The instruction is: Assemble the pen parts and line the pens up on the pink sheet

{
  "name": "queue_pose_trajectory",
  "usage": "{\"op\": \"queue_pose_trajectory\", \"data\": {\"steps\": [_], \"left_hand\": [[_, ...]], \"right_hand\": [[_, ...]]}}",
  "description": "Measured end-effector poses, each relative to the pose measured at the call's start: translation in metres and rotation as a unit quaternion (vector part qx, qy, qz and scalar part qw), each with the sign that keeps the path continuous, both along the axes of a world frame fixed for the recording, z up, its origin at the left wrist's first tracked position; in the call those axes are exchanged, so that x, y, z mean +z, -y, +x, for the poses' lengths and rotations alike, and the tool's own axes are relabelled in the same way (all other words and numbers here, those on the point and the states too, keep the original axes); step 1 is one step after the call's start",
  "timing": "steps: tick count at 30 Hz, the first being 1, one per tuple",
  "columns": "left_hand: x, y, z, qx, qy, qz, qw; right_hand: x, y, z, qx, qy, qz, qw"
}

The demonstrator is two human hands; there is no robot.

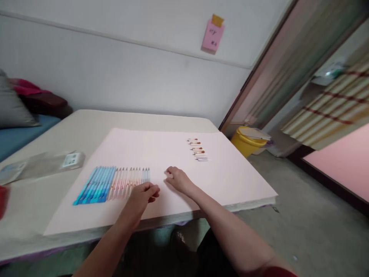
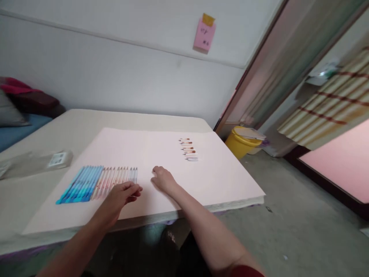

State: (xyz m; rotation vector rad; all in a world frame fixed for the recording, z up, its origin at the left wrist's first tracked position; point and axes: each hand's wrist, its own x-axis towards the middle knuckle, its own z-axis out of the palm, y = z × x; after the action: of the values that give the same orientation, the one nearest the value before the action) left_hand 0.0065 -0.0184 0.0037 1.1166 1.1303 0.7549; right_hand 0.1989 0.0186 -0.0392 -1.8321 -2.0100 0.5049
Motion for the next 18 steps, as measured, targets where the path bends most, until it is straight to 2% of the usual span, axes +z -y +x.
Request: {"op": "queue_pose_trajectory", "data": {"steps": [5, 10, 14, 18], "left_hand": [[0.004, -0.001, 0.003, -0.005, -0.013, -0.017, 1.000], [0.006, 0.000, 0.005, -0.003, -0.009, -0.033, 0.999], [0.004, 0.004, 0.010, -0.008, -0.012, -0.042, 0.999], [0.005, 0.010, 0.024, -0.022, -0.025, -0.049, 0.998]], "right_hand": [[0.014, -0.024, 0.077, -0.142, 0.022, 0.013, 0.990], [0.002, -0.026, 0.141, -0.272, 0.063, 0.014, 0.960], [-0.019, -0.021, 0.161, -0.317, 0.085, 0.003, 0.945], [-0.033, -0.022, 0.166, -0.322, 0.090, -0.013, 0.942]]}}
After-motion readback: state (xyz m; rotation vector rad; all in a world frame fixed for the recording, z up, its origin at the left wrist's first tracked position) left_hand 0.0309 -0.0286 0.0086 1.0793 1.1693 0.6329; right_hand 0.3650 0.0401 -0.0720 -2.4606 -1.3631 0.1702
